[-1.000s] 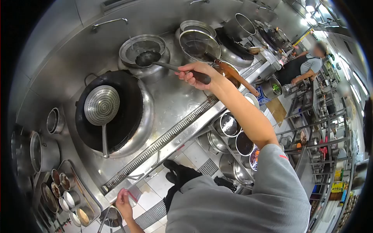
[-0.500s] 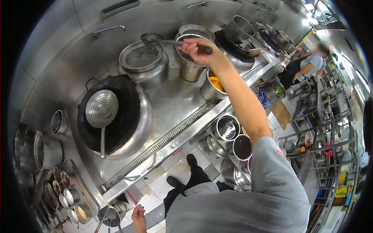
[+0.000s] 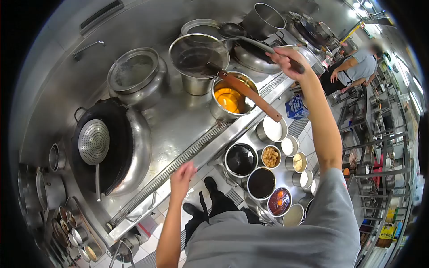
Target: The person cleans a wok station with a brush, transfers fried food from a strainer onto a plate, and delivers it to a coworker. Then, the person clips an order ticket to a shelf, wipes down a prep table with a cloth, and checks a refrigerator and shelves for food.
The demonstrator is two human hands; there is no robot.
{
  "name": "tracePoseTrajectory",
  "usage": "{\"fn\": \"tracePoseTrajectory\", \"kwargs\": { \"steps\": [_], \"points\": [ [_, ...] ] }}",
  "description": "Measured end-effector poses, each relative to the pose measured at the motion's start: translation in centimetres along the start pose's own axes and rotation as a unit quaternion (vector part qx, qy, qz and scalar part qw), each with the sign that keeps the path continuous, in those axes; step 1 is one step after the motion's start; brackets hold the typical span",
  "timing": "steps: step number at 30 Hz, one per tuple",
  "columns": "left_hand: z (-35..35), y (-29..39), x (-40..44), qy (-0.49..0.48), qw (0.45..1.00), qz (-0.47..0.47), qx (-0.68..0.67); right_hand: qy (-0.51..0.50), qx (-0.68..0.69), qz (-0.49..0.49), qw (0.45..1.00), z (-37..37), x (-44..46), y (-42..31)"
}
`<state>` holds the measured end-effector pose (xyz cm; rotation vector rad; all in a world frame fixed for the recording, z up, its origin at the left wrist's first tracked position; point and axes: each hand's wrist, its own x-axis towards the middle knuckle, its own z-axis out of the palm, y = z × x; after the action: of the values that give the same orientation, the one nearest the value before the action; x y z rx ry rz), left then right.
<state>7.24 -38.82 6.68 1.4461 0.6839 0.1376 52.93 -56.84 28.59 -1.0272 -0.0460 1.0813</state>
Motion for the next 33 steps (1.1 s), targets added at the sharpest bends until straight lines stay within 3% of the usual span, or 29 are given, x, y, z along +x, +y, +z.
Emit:
{"fn": "tracePoseTrajectory", "kwargs": {
  "steps": [3,8,13,16,21,25,27,28,30,31,33],
  "points": [
    [6.2,1.5,9.4,-0.023,0.990,0.002,-0.141,0.044,-0.041,-0.017,0.998,-5.9,-3.8,0.4],
    [13.7,3.3,19.1,-0.066,0.970,-0.114,-0.203,0.118,-0.019,0.025,0.993,-14.3,-8.5,2.3],
    [16.7,3.1,20.8,0.013,0.966,-0.058,-0.250,0.153,-0.037,0.045,0.986,-19.2,-11.3,4.5],
    [17.6,3.5,21.2,0.028,0.964,-0.060,-0.257,0.248,-0.175,0.027,0.953,-20.4,-12.0,5.9],
    [18.2,4.0,22.6,0.010,0.964,-0.059,-0.259,0.264,-0.329,0.033,0.906,-21.6,-12.1,7.9],
    [17.2,4.1,23.4,-0.030,0.962,-0.059,-0.263,0.218,-0.469,0.028,0.856,-20.5,-12.2,8.8],
    [15.5,4.2,23.0,-0.057,0.959,-0.076,-0.269,0.189,-0.588,-0.004,0.787,-19.1,-12.2,8.8],
    [14.4,4.6,22.4,-0.063,0.965,-0.073,-0.243,0.187,-0.589,-0.005,0.786,-17.3,-12.3,8.5],
    [11.6,5.0,20.4,-0.068,0.975,-0.071,-0.198,0.253,-0.711,-0.023,0.656,-13.6,-12.9,8.4],
    [10.0,5.2,18.9,-0.062,0.978,-0.056,-0.192,0.251,-0.712,-0.025,0.655,-14.0,-13.2,8.3],
    [6.4,5.4,14.8,-0.052,0.982,-0.024,-0.180,0.244,-0.732,-0.194,0.606,-15.3,-13.9,7.9]
  ]
}}
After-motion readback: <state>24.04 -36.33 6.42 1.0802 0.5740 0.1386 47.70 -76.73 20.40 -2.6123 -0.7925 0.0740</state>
